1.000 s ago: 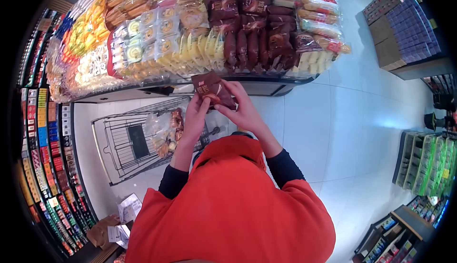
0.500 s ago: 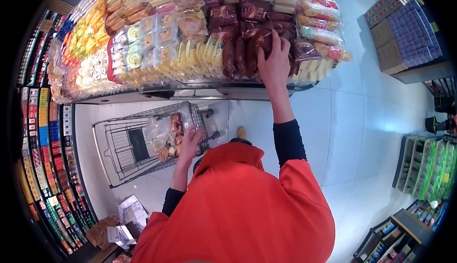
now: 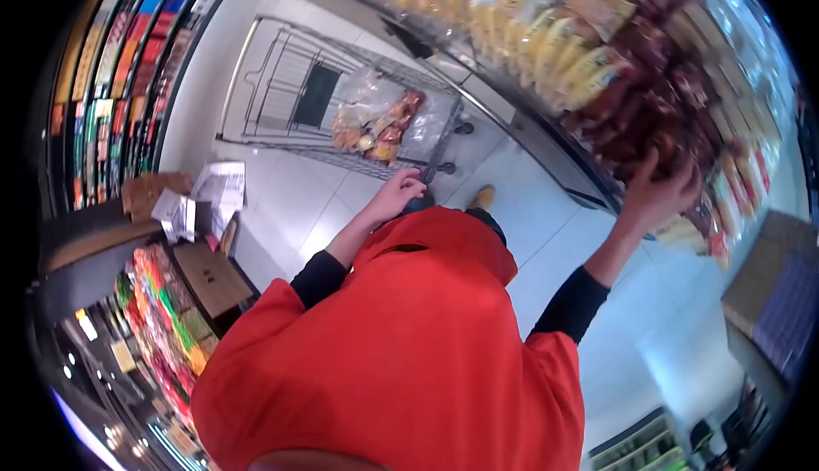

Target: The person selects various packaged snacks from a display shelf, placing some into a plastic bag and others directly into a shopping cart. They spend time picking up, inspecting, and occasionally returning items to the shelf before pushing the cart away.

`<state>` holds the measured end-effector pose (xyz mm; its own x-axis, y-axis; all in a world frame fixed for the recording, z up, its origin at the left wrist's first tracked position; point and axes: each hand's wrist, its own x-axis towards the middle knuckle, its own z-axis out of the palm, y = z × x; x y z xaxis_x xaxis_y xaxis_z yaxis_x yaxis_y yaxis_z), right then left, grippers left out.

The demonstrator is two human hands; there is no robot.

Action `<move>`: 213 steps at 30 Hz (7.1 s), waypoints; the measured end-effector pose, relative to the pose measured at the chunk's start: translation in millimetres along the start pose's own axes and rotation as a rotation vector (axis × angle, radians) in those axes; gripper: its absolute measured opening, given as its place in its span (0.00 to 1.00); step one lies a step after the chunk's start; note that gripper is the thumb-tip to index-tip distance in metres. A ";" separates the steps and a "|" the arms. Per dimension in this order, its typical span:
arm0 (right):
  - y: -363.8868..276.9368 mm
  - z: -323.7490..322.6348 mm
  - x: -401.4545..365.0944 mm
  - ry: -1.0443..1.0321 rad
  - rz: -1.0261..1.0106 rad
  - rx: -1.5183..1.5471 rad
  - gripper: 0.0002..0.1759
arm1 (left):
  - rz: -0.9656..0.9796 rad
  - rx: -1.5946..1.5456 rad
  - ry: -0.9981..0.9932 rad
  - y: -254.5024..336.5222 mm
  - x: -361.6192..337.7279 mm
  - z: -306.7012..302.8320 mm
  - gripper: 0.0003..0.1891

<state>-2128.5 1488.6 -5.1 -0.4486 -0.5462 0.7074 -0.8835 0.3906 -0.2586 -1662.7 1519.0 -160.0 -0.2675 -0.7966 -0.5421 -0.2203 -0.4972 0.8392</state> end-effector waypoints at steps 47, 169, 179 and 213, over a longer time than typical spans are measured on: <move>-354.2 389.2 -451.2 -1.283 1.224 0.863 0.18 | 0.198 1.020 -0.060 -160.3 51.3 -174.6 0.27; -397.7 405.0 -501.8 -1.727 0.807 0.545 0.24 | 0.247 1.111 -0.101 -165.7 51.6 -188.4 0.26; -377.5 359.5 -461.1 -1.268 0.348 0.454 0.20 | 0.277 1.070 -0.064 -177.3 47.1 -190.2 0.30; -269.7 3.1 -178.2 -0.987 0.998 1.623 0.25 | 0.161 -0.420 -0.034 125.3 22.0 -37.0 0.20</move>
<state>-1810.7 1478.3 -63.4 -0.1477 -0.9313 -0.3329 0.5669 0.1961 -0.8001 -1661.5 1426.4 -65.2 -0.2994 -0.8670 -0.3984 0.2243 -0.4698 0.8538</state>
